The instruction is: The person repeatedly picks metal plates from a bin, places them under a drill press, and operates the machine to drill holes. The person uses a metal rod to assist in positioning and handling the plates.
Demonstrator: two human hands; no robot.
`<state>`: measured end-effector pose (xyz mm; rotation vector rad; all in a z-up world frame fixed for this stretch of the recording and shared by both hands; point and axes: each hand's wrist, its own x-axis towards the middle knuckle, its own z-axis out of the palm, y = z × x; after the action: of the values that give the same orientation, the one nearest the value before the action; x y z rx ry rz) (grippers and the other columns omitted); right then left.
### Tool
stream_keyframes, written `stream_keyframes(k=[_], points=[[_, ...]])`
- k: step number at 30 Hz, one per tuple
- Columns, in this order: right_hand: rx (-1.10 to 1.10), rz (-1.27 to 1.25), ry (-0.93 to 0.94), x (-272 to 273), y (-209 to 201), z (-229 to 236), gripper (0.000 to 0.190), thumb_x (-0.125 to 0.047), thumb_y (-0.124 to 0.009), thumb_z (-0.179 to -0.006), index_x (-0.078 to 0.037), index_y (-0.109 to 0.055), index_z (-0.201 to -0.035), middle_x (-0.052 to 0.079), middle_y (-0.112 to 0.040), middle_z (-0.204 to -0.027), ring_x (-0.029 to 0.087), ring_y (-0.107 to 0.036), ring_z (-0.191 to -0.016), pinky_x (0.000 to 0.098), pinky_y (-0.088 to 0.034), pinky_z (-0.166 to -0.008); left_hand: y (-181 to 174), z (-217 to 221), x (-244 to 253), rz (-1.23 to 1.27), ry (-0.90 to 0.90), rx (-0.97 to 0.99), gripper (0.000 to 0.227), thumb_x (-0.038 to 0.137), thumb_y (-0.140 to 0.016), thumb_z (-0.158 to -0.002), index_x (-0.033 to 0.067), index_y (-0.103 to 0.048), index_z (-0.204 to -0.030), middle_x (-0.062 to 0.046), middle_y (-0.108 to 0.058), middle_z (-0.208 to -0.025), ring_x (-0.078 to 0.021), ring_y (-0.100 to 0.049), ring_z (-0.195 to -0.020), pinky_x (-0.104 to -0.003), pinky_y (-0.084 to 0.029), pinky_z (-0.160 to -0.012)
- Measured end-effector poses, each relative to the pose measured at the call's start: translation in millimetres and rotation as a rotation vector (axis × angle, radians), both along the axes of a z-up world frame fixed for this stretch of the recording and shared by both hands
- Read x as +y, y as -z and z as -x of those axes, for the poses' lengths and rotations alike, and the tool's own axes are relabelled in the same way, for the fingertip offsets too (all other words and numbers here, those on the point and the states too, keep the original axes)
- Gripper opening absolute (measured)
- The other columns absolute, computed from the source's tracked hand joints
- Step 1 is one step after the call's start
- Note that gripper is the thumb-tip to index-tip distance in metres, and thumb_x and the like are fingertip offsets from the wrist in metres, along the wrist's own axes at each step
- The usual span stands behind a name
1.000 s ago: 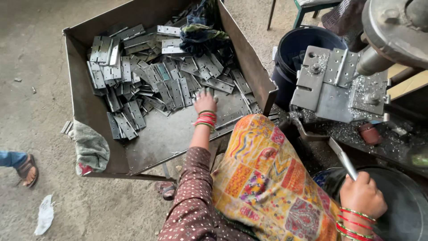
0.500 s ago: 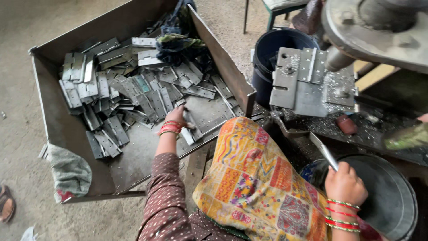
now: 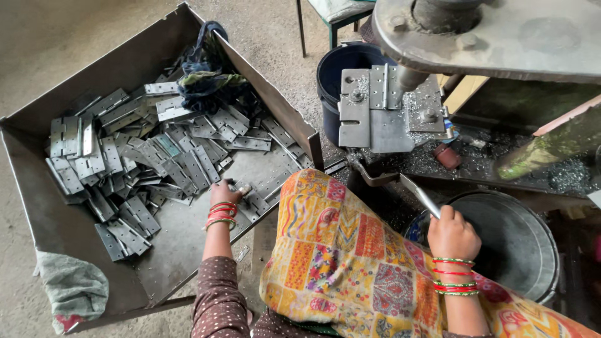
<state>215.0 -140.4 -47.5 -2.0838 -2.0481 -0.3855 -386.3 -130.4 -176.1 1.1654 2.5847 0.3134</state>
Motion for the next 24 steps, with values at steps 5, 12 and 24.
stream_keyframes(k=[5,12,24], points=[[0.004,0.006,0.002,2,1,1,0.027,-0.034,-0.078,-0.088,-0.014,-0.060,-0.091,0.007,-0.069,-0.085,0.030,-0.071,-0.075,0.0440,-0.058,-0.063,-39,20,8,0.265,0.136,-0.023,0.064,0.058,-0.086,-0.069,0.0209,-0.075,-0.120,-0.017,-0.060,-0.132,-0.0395,-0.059,-0.123,-0.048,-0.051,-0.101],[0.022,-0.001,-0.004,4,1,2,0.027,-0.033,-0.078,-0.086,-0.014,-0.060,-0.090,0.007,-0.069,-0.082,0.030,-0.071,-0.072,0.0442,-0.058,-0.061,-85,-40,-5,-0.026,0.410,-0.090,0.043,0.045,-0.080,-0.079,0.0191,-0.073,-0.112,-0.010,-0.075,-0.099,-0.0321,-0.072,-0.094,-0.045,-0.057,-0.080],[0.067,0.002,-0.024,3,-4,2,0.028,-0.031,-0.079,-0.083,-0.012,-0.059,-0.090,0.007,-0.068,-0.083,0.030,-0.070,-0.073,0.0437,-0.057,-0.061,-236,-260,27,-0.993,0.743,0.521,0.043,0.011,-0.063,-0.098,0.0103,-0.063,-0.141,-0.016,-0.060,-0.144,-0.0364,-0.057,-0.134,-0.050,-0.047,-0.112]])
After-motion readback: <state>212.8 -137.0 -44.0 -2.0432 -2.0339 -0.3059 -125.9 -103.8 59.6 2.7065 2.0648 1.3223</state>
